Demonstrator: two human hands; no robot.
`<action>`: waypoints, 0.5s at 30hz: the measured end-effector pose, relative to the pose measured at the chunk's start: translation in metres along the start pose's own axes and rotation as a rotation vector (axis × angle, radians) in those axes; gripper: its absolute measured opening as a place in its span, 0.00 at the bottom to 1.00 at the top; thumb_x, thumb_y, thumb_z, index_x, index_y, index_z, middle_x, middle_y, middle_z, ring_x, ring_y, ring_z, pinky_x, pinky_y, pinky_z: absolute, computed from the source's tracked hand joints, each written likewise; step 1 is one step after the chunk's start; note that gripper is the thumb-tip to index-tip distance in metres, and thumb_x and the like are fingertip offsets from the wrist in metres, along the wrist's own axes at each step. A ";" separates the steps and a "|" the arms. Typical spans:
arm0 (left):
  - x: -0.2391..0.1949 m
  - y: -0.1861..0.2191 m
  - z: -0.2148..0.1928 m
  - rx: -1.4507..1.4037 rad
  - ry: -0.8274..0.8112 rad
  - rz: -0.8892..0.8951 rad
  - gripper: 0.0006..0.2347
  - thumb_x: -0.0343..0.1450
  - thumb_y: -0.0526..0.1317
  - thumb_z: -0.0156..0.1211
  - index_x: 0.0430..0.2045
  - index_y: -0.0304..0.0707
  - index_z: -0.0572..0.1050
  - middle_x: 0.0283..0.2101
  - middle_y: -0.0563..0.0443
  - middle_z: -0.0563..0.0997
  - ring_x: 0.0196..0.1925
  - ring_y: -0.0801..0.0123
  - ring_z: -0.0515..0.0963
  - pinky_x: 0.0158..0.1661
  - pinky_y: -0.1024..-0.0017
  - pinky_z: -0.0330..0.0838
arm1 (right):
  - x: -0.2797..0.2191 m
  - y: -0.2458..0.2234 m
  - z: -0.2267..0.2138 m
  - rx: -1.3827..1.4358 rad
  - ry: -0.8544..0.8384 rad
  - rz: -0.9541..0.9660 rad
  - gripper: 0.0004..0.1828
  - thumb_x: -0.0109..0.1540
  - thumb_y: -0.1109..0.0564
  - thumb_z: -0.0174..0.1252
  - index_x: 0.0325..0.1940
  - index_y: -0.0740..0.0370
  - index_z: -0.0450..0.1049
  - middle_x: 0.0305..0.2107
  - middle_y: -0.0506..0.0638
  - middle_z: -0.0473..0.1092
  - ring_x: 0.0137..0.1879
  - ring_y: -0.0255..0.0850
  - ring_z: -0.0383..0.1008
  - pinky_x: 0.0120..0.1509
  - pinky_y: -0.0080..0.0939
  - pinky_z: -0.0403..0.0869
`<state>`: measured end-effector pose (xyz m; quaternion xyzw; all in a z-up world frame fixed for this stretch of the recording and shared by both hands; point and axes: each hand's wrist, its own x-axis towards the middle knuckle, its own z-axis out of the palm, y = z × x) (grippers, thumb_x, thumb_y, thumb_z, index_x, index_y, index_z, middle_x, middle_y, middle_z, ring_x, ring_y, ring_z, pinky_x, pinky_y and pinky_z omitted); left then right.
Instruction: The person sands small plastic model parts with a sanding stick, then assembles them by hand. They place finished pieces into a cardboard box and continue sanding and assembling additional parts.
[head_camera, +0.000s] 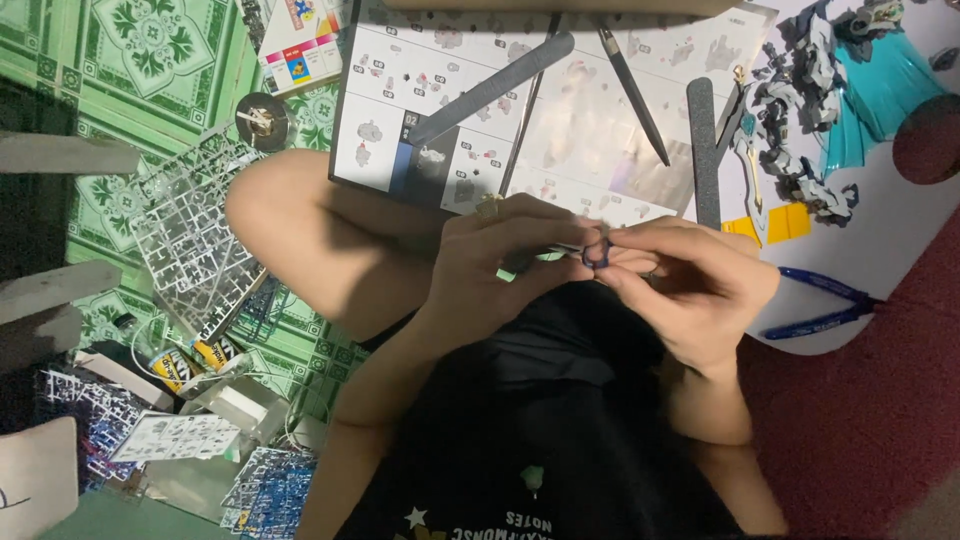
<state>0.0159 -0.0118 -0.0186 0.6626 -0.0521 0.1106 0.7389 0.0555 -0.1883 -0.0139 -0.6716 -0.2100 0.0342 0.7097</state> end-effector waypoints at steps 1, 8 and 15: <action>0.000 0.000 0.000 -0.001 -0.004 0.002 0.09 0.64 0.32 0.68 0.37 0.38 0.79 0.38 0.48 0.82 0.42 0.62 0.84 0.40 0.69 0.80 | 0.002 -0.001 0.000 -0.020 -0.015 -0.023 0.11 0.50 0.71 0.66 0.34 0.82 0.73 0.22 0.63 0.71 0.28 0.39 0.74 0.32 0.35 0.75; 0.000 0.000 -0.004 0.003 -0.020 0.022 0.09 0.64 0.33 0.69 0.36 0.37 0.79 0.36 0.50 0.82 0.40 0.63 0.84 0.40 0.70 0.79 | 0.003 0.000 -0.001 -0.063 -0.053 -0.067 0.09 0.51 0.70 0.66 0.32 0.78 0.74 0.21 0.60 0.72 0.25 0.34 0.70 0.31 0.33 0.70; -0.001 0.001 -0.003 -0.005 -0.046 -0.004 0.09 0.65 0.33 0.68 0.36 0.37 0.78 0.36 0.48 0.82 0.41 0.62 0.84 0.42 0.68 0.79 | -0.002 0.014 -0.008 -0.023 -0.045 -0.081 0.11 0.50 0.69 0.67 0.32 0.78 0.73 0.21 0.60 0.72 0.26 0.35 0.70 0.32 0.33 0.70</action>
